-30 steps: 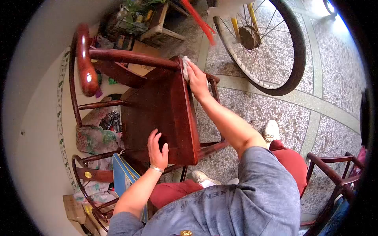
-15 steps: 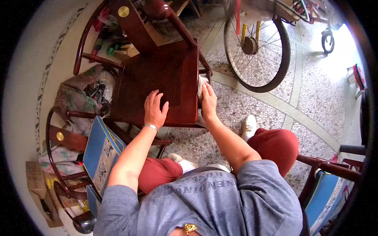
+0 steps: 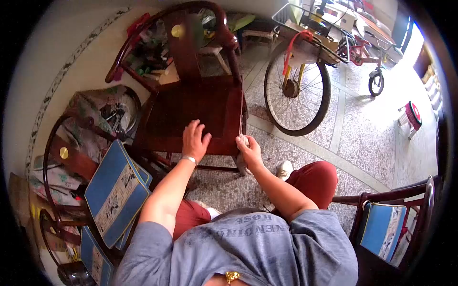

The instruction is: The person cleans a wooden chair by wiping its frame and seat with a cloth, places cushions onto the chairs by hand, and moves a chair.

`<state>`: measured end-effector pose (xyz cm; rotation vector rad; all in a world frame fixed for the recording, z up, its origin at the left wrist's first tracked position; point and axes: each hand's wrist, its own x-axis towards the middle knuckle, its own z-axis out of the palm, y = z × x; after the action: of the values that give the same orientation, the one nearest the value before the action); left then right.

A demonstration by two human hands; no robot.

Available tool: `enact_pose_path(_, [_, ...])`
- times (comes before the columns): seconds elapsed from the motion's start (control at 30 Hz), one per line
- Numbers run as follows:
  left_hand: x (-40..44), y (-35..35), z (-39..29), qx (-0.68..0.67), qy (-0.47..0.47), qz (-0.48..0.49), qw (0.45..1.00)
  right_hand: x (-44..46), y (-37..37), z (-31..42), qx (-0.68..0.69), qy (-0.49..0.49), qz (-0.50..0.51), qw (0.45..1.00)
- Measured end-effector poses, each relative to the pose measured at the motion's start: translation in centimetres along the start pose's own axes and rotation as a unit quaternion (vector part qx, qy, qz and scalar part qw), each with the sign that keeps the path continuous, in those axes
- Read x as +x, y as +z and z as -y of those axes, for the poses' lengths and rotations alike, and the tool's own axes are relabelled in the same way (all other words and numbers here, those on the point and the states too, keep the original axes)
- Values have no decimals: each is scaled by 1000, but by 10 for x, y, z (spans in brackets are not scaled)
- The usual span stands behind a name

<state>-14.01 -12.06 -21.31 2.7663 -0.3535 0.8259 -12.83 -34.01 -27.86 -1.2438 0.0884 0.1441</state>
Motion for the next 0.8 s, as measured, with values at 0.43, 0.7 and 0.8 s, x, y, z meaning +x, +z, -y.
enact_pose_path(0.43, [28,-31,-58,181,166,273,930,33,15,28,4,72,46,996])
enact_pose_path(0.7, [73,-75,-23,46,37,276,959,51,76,98,-67,-6,85,994])
enact_pose_path(0.8, [97,-98,-21,19,25,279,960,45,86,148,-65,-22,96,993])
